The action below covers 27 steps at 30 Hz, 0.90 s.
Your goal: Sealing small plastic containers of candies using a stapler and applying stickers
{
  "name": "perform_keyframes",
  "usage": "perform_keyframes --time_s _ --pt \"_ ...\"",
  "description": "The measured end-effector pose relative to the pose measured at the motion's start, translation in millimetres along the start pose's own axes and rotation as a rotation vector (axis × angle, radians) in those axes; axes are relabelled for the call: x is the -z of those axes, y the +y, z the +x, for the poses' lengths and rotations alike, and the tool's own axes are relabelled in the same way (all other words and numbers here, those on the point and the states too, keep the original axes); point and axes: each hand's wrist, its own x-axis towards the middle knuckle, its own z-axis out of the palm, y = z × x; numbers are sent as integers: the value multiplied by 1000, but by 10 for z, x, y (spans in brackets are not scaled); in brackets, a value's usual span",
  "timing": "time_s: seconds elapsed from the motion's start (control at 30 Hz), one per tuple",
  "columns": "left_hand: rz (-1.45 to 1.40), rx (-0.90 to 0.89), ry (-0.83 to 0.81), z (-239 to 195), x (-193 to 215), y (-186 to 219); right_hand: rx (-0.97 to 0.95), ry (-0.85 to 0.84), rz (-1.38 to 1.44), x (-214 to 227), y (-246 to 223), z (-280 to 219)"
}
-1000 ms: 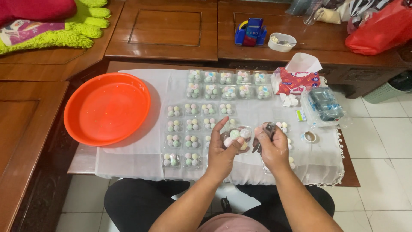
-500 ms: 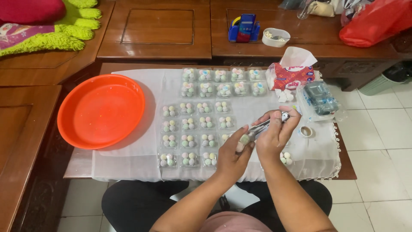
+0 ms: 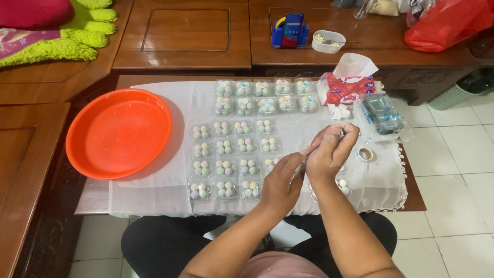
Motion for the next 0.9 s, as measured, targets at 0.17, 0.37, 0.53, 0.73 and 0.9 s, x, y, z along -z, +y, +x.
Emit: perform_keyframes --time_s 0.17,0.37,0.53,0.73,0.9 --pt "-137 332 -162 101 155 92 -180 37 20 30 -52 14" --pt "-593 1020 -316 188 236 -187 -521 171 87 242 221 0" --pt "-490 966 -491 313 327 -64 -282 67 34 259 163 -90" --pt "-106 745 -773 638 498 314 97 -82 -27 175 20 -178" --pt "86 563 -852 584 397 256 180 -69 45 119 39 -139"
